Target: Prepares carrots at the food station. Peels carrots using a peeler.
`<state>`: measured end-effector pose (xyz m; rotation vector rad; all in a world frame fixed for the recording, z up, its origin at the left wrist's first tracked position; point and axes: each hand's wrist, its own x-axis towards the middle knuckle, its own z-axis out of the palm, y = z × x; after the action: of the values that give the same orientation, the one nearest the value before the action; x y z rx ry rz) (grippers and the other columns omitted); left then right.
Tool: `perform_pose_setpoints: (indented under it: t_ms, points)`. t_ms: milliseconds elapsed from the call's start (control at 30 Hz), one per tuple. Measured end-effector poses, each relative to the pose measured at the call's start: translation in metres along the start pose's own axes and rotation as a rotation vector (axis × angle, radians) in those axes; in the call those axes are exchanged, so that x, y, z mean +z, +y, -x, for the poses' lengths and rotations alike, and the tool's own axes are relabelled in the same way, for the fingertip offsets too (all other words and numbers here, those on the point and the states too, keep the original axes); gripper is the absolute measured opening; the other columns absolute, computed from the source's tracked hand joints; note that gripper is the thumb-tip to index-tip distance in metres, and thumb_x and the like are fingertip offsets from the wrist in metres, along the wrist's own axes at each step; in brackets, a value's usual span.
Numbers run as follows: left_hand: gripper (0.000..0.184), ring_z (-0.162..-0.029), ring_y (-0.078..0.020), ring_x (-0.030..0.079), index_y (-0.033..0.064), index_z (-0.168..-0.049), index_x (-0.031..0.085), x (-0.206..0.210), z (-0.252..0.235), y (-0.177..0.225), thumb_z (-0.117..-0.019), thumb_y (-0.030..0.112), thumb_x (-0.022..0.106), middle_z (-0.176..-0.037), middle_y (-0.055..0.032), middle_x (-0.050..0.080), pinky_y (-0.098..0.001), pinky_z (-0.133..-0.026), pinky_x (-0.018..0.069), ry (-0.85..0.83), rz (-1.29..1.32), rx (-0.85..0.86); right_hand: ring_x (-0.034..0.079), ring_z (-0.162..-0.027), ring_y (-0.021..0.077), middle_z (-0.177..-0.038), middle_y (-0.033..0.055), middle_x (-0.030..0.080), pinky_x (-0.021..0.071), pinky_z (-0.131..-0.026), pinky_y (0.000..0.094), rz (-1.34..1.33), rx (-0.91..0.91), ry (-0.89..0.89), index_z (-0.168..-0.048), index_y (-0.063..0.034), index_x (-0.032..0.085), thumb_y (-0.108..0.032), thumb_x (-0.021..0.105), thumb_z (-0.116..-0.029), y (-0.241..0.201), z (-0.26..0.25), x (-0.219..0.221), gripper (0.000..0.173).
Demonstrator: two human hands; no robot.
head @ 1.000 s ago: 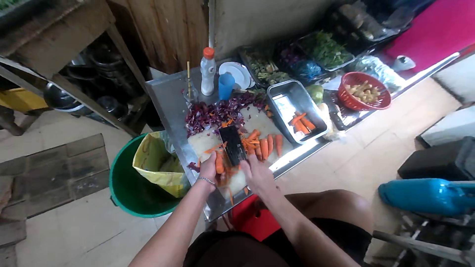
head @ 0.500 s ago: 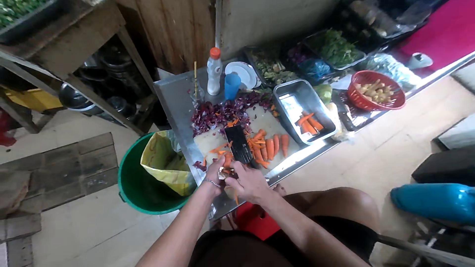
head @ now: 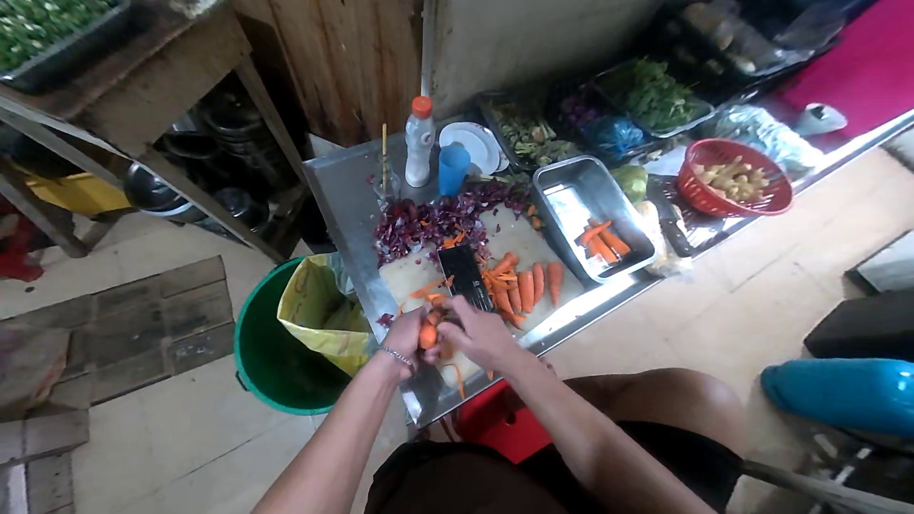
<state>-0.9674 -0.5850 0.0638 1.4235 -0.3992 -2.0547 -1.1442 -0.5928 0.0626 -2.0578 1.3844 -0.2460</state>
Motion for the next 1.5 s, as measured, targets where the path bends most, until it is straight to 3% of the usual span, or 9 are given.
perform_pose_setpoints:
  t_ms: [167, 267, 467, 633, 867, 1000, 1100, 1267, 1500]
  points:
    - [0.053, -0.048, -0.0127, 0.049, 0.0095, -0.128, 0.059, -0.006, -0.005, -0.011, -0.1111, 0.049, 0.029, -0.07, -0.0054, 0.055, -0.0261, -0.046, 0.0456, -0.129, -0.033, 0.015, 0.071, -0.094, 0.0358, -0.101, 0.0166, 0.07, 0.0558, -0.083, 0.0606, -0.138, 0.261, -0.045, -0.139, -0.0117, 0.05, -0.049, 0.039, -0.1094, 0.033, -0.012, -0.011, 0.049]
    - [0.05, -0.046, -0.0132, 0.049, 0.0074, -0.104, 0.059, -0.005, -0.012, -0.009, -0.1106, 0.049, 0.031, -0.066, -0.0059, 0.055, -0.0267, -0.043, 0.0445, 0.011, 0.025, 0.041, 0.072, -0.088, 0.0326, -0.101, 0.0136, 0.071, 0.0585, -0.078, 0.0586, -0.168, 0.169, -0.016, -0.142, -0.01, 0.047, -0.043, 0.045, -0.1083, -0.006, 0.012, -0.009, 0.047]
    - [0.05, -0.046, -0.0124, 0.047, 0.0096, -0.094, 0.057, -0.005, -0.008, -0.01, -0.1107, 0.047, 0.029, -0.064, -0.0038, 0.053, -0.0261, -0.044, 0.0434, -0.046, -0.013, 0.02, 0.072, -0.084, 0.028, -0.097, 0.0093, 0.071, 0.0592, -0.074, 0.0547, -0.091, 0.048, 0.006, -0.136, -0.0119, 0.053, -0.045, 0.046, -0.1077, -0.007, 0.015, 0.002, 0.044]
    - [0.05, -0.046, -0.0106, 0.047, 0.0104, -0.121, 0.06, -0.012, -0.003, -0.016, -0.111, 0.048, 0.029, -0.067, -0.0036, 0.053, -0.024, -0.044, 0.0435, -0.227, -0.068, 0.003, 0.071, -0.096, 0.0347, -0.104, 0.0154, 0.07, 0.0568, -0.084, 0.0596, -0.129, 0.198, -0.011, -0.138, -0.0092, 0.048, -0.042, 0.043, -0.1099, 0.035, -0.016, -0.002, 0.043]
    - [0.039, -0.047, -0.0123, 0.049, 0.0094, -0.103, 0.059, -0.014, -0.006, -0.019, -0.1103, 0.038, 0.033, -0.066, -0.0046, 0.055, -0.0257, -0.044, 0.0451, -0.155, -0.082, 0.104, 0.072, -0.089, 0.0308, -0.102, 0.0126, 0.07, 0.0587, -0.079, 0.0571, -0.154, 0.082, 0.001, -0.136, -0.0094, 0.052, -0.039, 0.045, -0.1093, -0.005, 0.009, 0.0, 0.041]
    - [0.052, -0.049, -0.0128, 0.051, 0.0111, -0.13, 0.058, -0.02, -0.002, -0.021, -0.1112, 0.048, 0.027, -0.07, -0.0055, 0.056, -0.0263, -0.047, 0.0476, -0.263, -0.144, 0.108, 0.071, -0.097, 0.036, -0.105, 0.0182, 0.07, 0.0565, -0.085, 0.0599, -0.235, 0.312, -0.006, -0.138, -0.0079, 0.048, -0.044, 0.04, -0.1107, 0.03, -0.017, 0.003, 0.046]
    - [0.055, -0.051, -0.0127, 0.052, 0.0111, -0.128, 0.058, -0.018, -0.001, -0.02, -0.1088, 0.055, 0.032, -0.079, -0.006, 0.06, -0.0269, -0.047, 0.0489, -0.129, -0.052, 0.126, 0.068, -0.092, 0.0372, -0.102, 0.0209, 0.067, 0.0543, -0.081, 0.0596, -0.38, 0.452, 0.022, -0.137, -0.0076, 0.047, -0.046, 0.039, -0.1107, 0.021, -0.009, 0.002, 0.047]
    - [0.052, -0.056, -0.0125, 0.058, 0.0101, -0.107, 0.063, 0.003, 0.003, -0.012, -0.1073, 0.055, 0.038, -0.076, -0.0046, 0.064, -0.0285, -0.05, 0.0505, 0.127, 0.045, 0.144, 0.07, -0.078, 0.0278, -0.091, 0.0107, 0.07, 0.0592, -0.07, 0.054, -0.312, 0.21, 0.101, -0.135, -0.0085, 0.049, -0.042, 0.045, -0.1084, -0.036, 0.037, 0.015, 0.043]
    - [0.049, -0.075, -0.0133, 0.067, 0.0125, -0.117, 0.065, -0.002, 0.0, -0.021, -0.1052, 0.055, 0.044, -0.091, -0.0044, 0.07, -0.0312, -0.063, 0.0572, 0.036, 0.136, 0.212, 0.072, -0.079, 0.027, -0.098, 0.0096, 0.07, 0.0606, -0.067, 0.0503, -0.072, 0.002, 0.122, -0.131, -0.0085, 0.054, -0.046, 0.049, -0.1067, -0.034, 0.039, 0.021, 0.045]
